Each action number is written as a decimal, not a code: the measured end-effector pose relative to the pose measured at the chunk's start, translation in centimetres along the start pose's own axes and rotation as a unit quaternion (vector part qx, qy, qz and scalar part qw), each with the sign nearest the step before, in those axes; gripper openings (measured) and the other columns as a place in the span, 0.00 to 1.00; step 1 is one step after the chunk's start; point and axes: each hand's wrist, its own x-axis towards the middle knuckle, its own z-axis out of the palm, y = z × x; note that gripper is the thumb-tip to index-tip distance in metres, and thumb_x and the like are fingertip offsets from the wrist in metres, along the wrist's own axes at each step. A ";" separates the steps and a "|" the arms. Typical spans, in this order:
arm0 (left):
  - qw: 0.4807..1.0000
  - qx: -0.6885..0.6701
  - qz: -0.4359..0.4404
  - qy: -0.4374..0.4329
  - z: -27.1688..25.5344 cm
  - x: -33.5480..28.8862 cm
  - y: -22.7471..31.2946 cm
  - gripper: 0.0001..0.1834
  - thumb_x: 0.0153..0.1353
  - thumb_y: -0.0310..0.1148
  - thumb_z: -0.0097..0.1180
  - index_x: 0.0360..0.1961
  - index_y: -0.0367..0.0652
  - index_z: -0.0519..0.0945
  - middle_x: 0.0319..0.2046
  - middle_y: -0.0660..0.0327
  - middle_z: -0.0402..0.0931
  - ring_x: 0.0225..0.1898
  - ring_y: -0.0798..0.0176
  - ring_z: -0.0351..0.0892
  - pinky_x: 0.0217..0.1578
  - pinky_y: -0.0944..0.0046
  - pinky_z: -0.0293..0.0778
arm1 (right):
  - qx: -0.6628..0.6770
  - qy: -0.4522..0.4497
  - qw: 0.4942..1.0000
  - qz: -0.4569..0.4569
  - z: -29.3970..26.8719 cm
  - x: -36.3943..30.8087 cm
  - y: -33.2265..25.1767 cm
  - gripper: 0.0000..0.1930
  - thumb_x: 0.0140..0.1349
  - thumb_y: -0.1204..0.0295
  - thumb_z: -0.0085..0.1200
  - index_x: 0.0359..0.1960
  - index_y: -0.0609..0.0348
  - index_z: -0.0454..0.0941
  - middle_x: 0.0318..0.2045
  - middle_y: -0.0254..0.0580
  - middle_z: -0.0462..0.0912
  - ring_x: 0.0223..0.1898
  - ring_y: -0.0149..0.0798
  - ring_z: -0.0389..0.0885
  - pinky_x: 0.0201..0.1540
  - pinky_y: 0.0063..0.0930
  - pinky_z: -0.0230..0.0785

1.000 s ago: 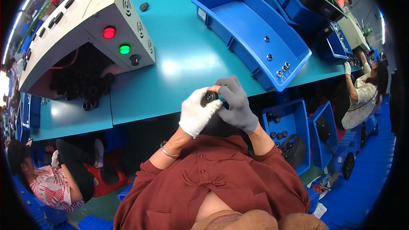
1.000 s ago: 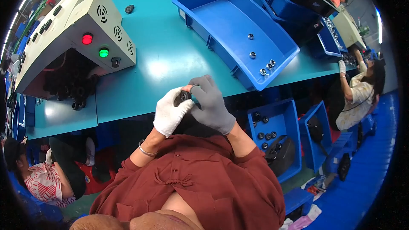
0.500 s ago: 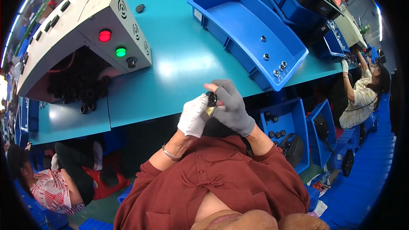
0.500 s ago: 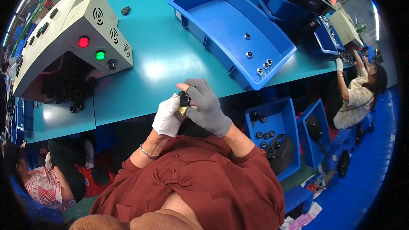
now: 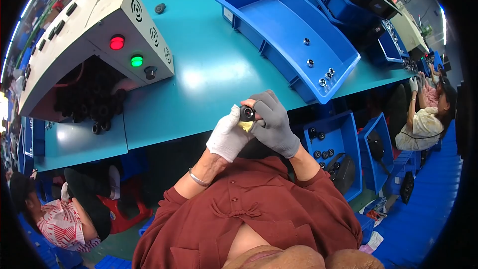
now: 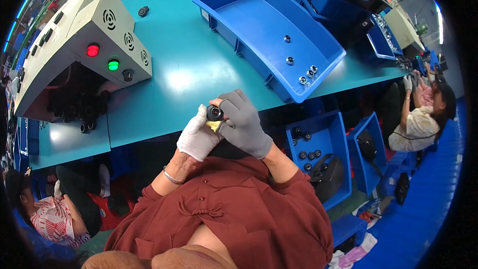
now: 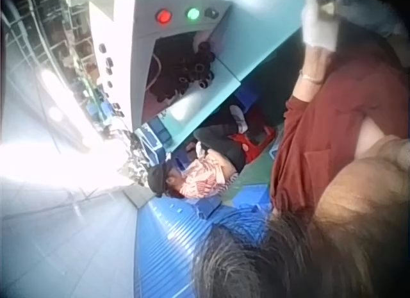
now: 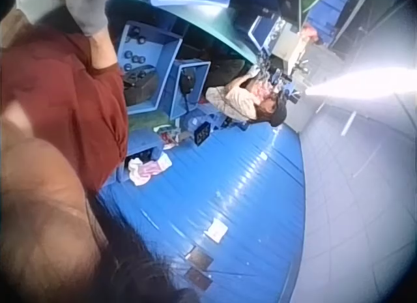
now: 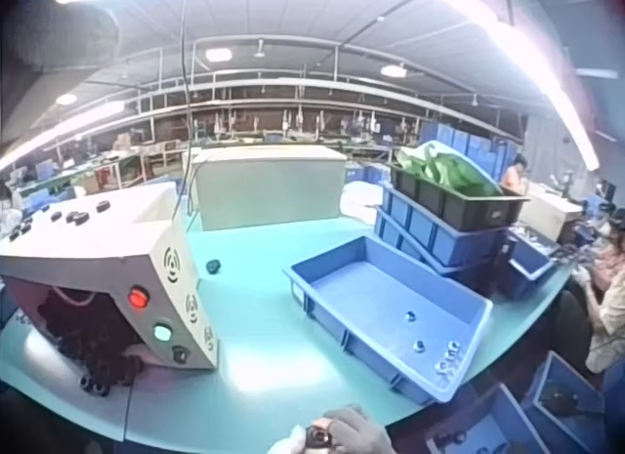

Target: The recorder is manually assembling small yellow inserts into black ring-shaped housings at a factory workstation.

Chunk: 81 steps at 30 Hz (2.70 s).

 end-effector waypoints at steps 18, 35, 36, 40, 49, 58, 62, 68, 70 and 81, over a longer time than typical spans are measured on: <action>0.999 -0.016 -0.031 -0.002 -1.2 0.0 -0.6 0.25 0.73 0.52 0.49 0.56 0.42 0.73 0.47 0.57 0.77 0.48 0.57 0.76 0.56 0.53 0.72 | 0.017 0.037 0.999 0.015 0.3 -0.2 -0.7 0.19 0.46 0.75 0.60 0.44 0.63 0.79 0.40 0.45 0.79 0.40 0.50 0.74 0.41 0.39 0.70; 0.921 0.341 0.143 0.125 -0.1 0.2 0.1 0.10 0.65 0.27 0.62 0.45 0.35 0.77 0.38 0.61 0.80 0.38 0.69 0.80 0.40 0.67 0.78 | 0.133 0.073 0.974 0.167 0.5 -2.1 -1.2 0.18 0.57 0.81 0.57 0.51 0.65 0.82 0.39 0.42 0.82 0.40 0.34 0.81 0.46 0.24 0.72; 0.852 0.464 0.194 0.144 0.0 0.1 0.2 0.08 0.63 0.24 0.63 0.42 0.35 0.78 0.34 0.62 0.81 0.34 0.70 0.80 0.36 0.69 0.78 | 0.134 0.073 0.974 0.167 0.6 -2.2 -1.2 0.18 0.57 0.81 0.57 0.51 0.65 0.82 0.39 0.42 0.82 0.40 0.34 0.81 0.46 0.24 0.72; 0.765 0.553 0.278 0.179 -0.1 0.4 -0.4 0.08 0.57 0.23 0.68 0.33 0.36 0.79 0.30 0.60 0.81 0.30 0.71 0.80 0.32 0.69 0.76 | 0.151 0.069 0.963 0.214 1.2 -2.3 -1.6 0.18 0.55 0.85 0.52 0.49 0.66 0.82 0.36 0.44 0.81 0.38 0.36 0.82 0.44 0.23 0.72; 0.846 0.455 0.245 0.130 0.5 0.0 -0.2 0.06 0.61 0.22 0.65 0.37 0.34 0.80 0.33 0.58 0.83 0.32 0.68 0.83 0.35 0.69 0.79 | 0.252 0.065 0.918 0.300 1.4 -2.6 -1.3 0.14 0.64 0.81 0.49 0.49 0.66 0.83 0.40 0.33 0.85 0.42 0.23 0.79 0.47 0.18 0.71; 0.938 0.297 0.136 0.117 -0.3 -0.5 0.7 0.08 0.68 0.24 0.58 0.45 0.29 0.80 0.37 0.55 0.83 0.33 0.64 0.84 0.38 0.66 0.82 | 0.378 0.036 0.876 0.296 1.1 -2.7 -0.6 0.17 0.68 0.79 0.48 0.56 0.67 0.78 0.46 0.36 0.83 0.47 0.25 0.78 0.54 0.20 0.69; 0.959 0.248 0.093 0.101 -0.9 -0.8 1.1 0.08 0.68 0.27 0.58 0.43 0.31 0.79 0.33 0.58 0.80 0.29 0.64 0.81 0.35 0.64 0.80 | 0.372 0.023 0.886 0.275 0.1 -2.3 -1.0 0.18 0.68 0.77 0.50 0.58 0.67 0.77 0.48 0.36 0.83 0.49 0.26 0.77 0.54 0.21 0.68; 0.982 0.169 0.065 0.058 -1.4 -0.6 0.5 0.07 0.69 0.29 0.58 0.40 0.34 0.78 0.33 0.59 0.78 0.29 0.65 0.78 0.32 0.64 0.77 | 0.344 -0.009 0.909 0.237 -0.2 -2.6 -0.2 0.15 0.68 0.76 0.51 0.55 0.65 0.80 0.44 0.34 0.82 0.46 0.26 0.77 0.52 0.20 0.68; 0.983 0.167 0.059 0.047 -1.4 -0.5 0.6 0.07 0.69 0.29 0.58 0.40 0.35 0.78 0.34 0.59 0.78 0.30 0.65 0.79 0.32 0.65 0.77 | 0.431 0.018 0.850 0.302 -0.2 -2.5 -0.4 0.13 0.67 0.74 0.53 0.50 0.66 0.81 0.43 0.33 0.81 0.45 0.27 0.76 0.52 0.20 0.66; 0.860 0.452 0.199 0.126 -0.2 -0.6 -0.6 0.15 0.54 0.20 0.69 0.42 0.37 0.79 0.39 0.63 0.78 0.38 0.72 0.77 0.41 0.71 0.76 | 0.299 0.011 0.916 0.268 -0.3 -1.3 -0.8 0.07 0.66 0.74 0.53 0.40 0.64 0.80 0.37 0.32 0.79 0.39 0.24 0.74 0.43 0.19 0.67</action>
